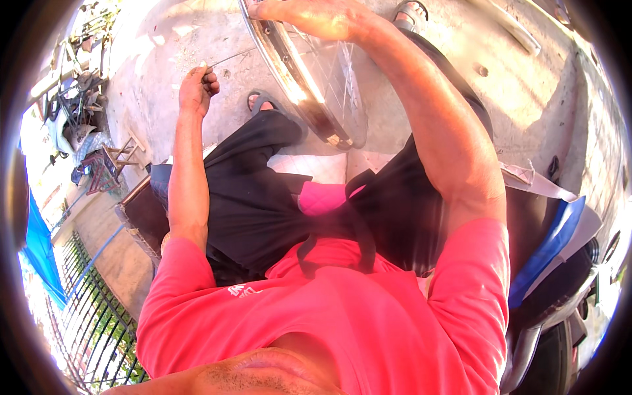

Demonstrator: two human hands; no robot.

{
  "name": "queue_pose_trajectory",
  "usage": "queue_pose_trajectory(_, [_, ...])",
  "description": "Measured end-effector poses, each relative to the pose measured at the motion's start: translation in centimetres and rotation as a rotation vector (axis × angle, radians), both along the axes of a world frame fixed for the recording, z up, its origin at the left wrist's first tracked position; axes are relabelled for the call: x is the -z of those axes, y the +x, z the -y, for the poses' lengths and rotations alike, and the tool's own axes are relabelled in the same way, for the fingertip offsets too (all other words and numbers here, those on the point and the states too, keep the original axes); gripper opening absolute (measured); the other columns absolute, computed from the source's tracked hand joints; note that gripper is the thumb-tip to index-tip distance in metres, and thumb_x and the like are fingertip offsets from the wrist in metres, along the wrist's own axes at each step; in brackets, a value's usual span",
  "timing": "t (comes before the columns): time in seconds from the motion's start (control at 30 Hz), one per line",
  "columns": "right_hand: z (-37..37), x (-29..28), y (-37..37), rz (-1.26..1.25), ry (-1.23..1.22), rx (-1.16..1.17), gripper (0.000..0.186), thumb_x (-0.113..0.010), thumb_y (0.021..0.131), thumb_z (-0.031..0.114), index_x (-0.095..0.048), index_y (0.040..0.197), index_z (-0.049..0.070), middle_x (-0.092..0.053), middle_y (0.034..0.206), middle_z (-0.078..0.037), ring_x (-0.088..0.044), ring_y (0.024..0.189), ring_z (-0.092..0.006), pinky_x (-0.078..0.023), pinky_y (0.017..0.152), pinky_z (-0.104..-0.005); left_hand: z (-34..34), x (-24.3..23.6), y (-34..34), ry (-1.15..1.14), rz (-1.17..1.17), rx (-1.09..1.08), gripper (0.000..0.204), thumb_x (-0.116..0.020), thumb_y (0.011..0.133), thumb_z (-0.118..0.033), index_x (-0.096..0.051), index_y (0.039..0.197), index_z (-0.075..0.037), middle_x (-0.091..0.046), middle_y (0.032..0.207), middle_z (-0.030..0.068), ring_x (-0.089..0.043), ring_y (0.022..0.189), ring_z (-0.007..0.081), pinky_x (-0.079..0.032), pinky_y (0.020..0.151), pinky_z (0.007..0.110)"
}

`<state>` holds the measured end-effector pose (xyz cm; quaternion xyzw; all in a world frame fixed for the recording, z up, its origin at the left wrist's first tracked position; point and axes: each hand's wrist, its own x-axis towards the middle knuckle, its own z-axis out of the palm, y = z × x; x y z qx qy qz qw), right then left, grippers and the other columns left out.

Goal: The person repairs a bicycle wheel by hand. They thread spokes through the hub and into the holes of the rim, rotating the wheel to install them sequentially.

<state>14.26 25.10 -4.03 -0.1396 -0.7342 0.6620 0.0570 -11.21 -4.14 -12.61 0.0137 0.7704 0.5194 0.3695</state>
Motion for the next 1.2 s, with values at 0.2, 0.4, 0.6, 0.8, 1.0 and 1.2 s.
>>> queue_pose_trajectory(0.2, [0.1, 0.0, 0.0, 0.0, -0.031, -0.001, 0.077, -0.063, 0.089, 0.055, -0.061, 0.13, -0.01, -0.068, 0.121, -0.025, -0.064, 0.113, -0.0297, -0.048, 0.101, -0.0398, -3.1, 2.3, 4.7, -0.009, 0.08, 0.038, 0.027, -0.063, 0.103, -0.031, -0.06, 0.104, -0.004, -0.065, 0.078, 0.0057, -0.063, 0.063, 0.0182, -0.053, 0.061, 0.033])
queue_pose_trajectory(0.4, [0.4, 1.4, -0.4, -0.046, 0.055, 0.063, 0.082, -0.062, 0.089, 0.063, -0.063, 0.122, -0.012, -0.069, 0.112, -0.024, -0.065, 0.104, -0.0295, -0.05, 0.093, -0.0398, -4.1, 3.9, 5.6, 0.005, 0.119, 0.029, 0.028, -0.061, 0.104, -0.031, -0.06, 0.106, -0.003, -0.066, 0.082, 0.0073, -0.064, 0.065, 0.0197, -0.053, 0.064, 0.035])
queue_pose_trajectory(0.6, [-0.2, -0.5, 0.3, -0.004, -0.052, -0.059, 0.086, -0.064, 0.09, 0.063, -0.06, 0.124, -0.016, -0.067, 0.115, -0.025, -0.063, 0.106, -0.0282, -0.051, 0.092, -0.0392, -4.2, 4.5, 5.4, 0.044, 0.124, 0.032, 0.027, -0.062, 0.102, -0.032, -0.062, 0.1, -0.005, -0.067, 0.081, 0.0073, -0.067, 0.065, 0.0209, -0.053, 0.062, 0.035])
queue_pose_trajectory(0.8, [0.5, 0.7, -0.1, -0.041, -0.046, 0.013, 0.09, -0.064, 0.09, 0.063, -0.056, 0.129, -0.017, -0.066, 0.119, -0.027, -0.062, 0.111, -0.0303, -0.051, 0.095, -0.0399, -3.4, 5.4, 4.4, 0.094, 0.135, 0.064, 0.027, -0.063, 0.102, -0.032, -0.062, 0.1, -0.005, -0.068, 0.079, 0.0072, -0.067, 0.063, 0.0207, -0.054, 0.062, 0.036])
queue_pose_trajectory(1.0, [0.3, 0.3, -0.1, -0.018, -0.017, -0.008, 0.089, -0.063, 0.09, 0.065, -0.058, 0.129, -0.016, -0.066, 0.12, -0.027, -0.062, 0.112, -0.0307, -0.05, 0.096, -0.0405, -3.9, 5.4, 5.1, 0.079, 0.142, 0.065, 0.028, -0.063, 0.102, -0.032, -0.062, 0.101, -0.004, -0.068, 0.08, 0.0075, -0.067, 0.063, 0.0209, -0.055, 0.062, 0.036])
queue_pose_trajectory(1.2, [0.5, -1.6, 0.2, 0.04, 0.006, -0.048, 0.082, -0.062, 0.091, 0.065, -0.064, 0.118, -0.012, -0.067, 0.106, -0.021, -0.062, 0.1, -0.0266, -0.051, 0.088, -0.0403, -4.0, 5.1, 5.4, 0.097, 0.171, 0.039, 0.028, -0.063, 0.102, -0.032, -0.061, 0.101, -0.004, -0.067, 0.08, 0.0078, -0.066, 0.064, 0.0211, -0.054, 0.062, 0.036])
